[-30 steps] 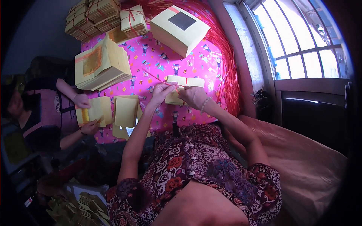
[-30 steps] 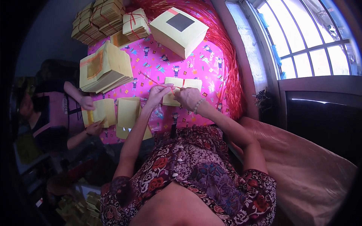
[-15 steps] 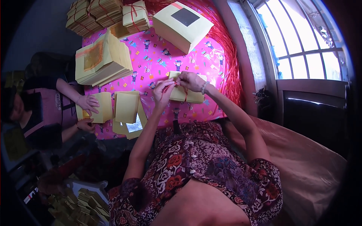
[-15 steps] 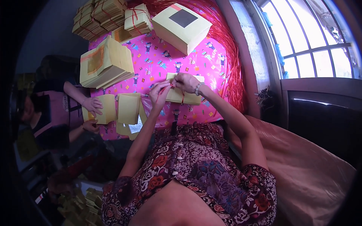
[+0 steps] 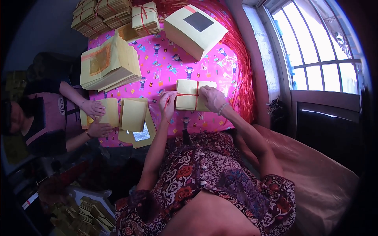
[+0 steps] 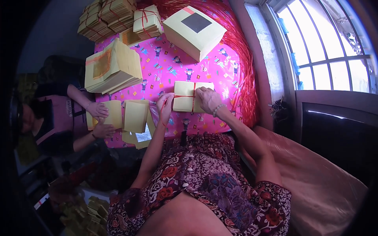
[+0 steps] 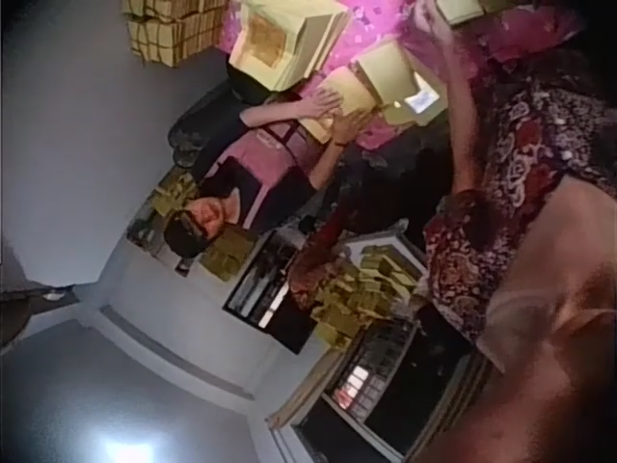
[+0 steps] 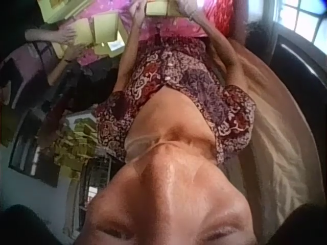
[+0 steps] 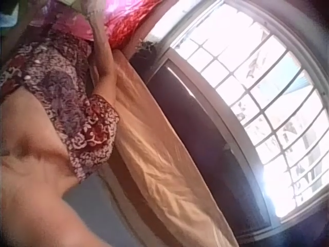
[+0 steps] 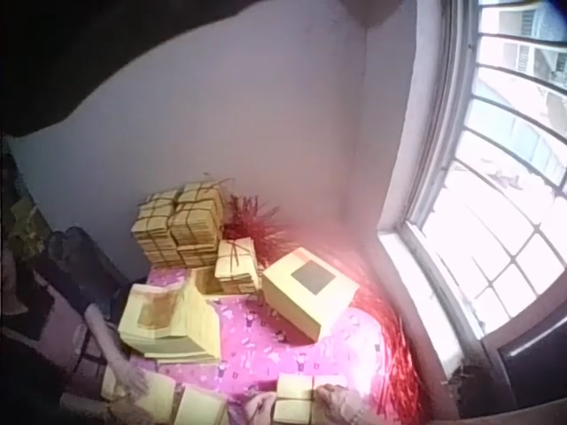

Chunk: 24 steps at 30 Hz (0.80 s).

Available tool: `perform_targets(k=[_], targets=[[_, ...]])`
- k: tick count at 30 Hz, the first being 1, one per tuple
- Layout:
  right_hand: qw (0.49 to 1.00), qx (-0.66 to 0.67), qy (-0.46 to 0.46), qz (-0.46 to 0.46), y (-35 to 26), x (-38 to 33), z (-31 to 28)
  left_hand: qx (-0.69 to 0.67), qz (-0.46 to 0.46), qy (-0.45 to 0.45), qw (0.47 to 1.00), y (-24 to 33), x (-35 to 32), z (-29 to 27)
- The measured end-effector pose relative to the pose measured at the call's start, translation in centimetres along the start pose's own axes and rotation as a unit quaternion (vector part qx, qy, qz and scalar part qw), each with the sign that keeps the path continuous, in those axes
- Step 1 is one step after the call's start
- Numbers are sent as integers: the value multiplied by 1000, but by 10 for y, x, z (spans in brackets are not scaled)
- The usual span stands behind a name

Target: Counting and bundling sheets of joss paper using red string.

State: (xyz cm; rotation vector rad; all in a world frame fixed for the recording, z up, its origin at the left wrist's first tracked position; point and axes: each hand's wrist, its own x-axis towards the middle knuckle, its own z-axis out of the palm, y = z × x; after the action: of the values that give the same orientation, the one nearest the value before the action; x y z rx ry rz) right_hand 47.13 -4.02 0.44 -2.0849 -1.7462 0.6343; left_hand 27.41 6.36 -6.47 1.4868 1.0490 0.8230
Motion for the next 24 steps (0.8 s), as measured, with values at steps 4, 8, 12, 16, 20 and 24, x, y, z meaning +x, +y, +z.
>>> perform_targets(k=[4, 8, 12, 16, 20, 24], targets=[[998, 13, 50, -26, 0, -3, 6, -126, -101, 15, 987, -8, -1, 1], [999, 12, 51, -5, 2, -6, 8, -67, -44, -3, 997, 7, 3, 1], [999, 6, 47, 3, 9, -6, 11, -54, 19, -75, 996, 47, 6, 14], [999, 21, 34, -25, 14, -3, 9, -181, -3, -134, 974, 42, 12, 26], [999, -16, 20, -44, -3, 4, -14, -62, -9, -214, 975, 42, 25, 18], [972, -90, 87, -200, -13, 17, -9, 90, 49, -238, 966, 44, 31, 21]])
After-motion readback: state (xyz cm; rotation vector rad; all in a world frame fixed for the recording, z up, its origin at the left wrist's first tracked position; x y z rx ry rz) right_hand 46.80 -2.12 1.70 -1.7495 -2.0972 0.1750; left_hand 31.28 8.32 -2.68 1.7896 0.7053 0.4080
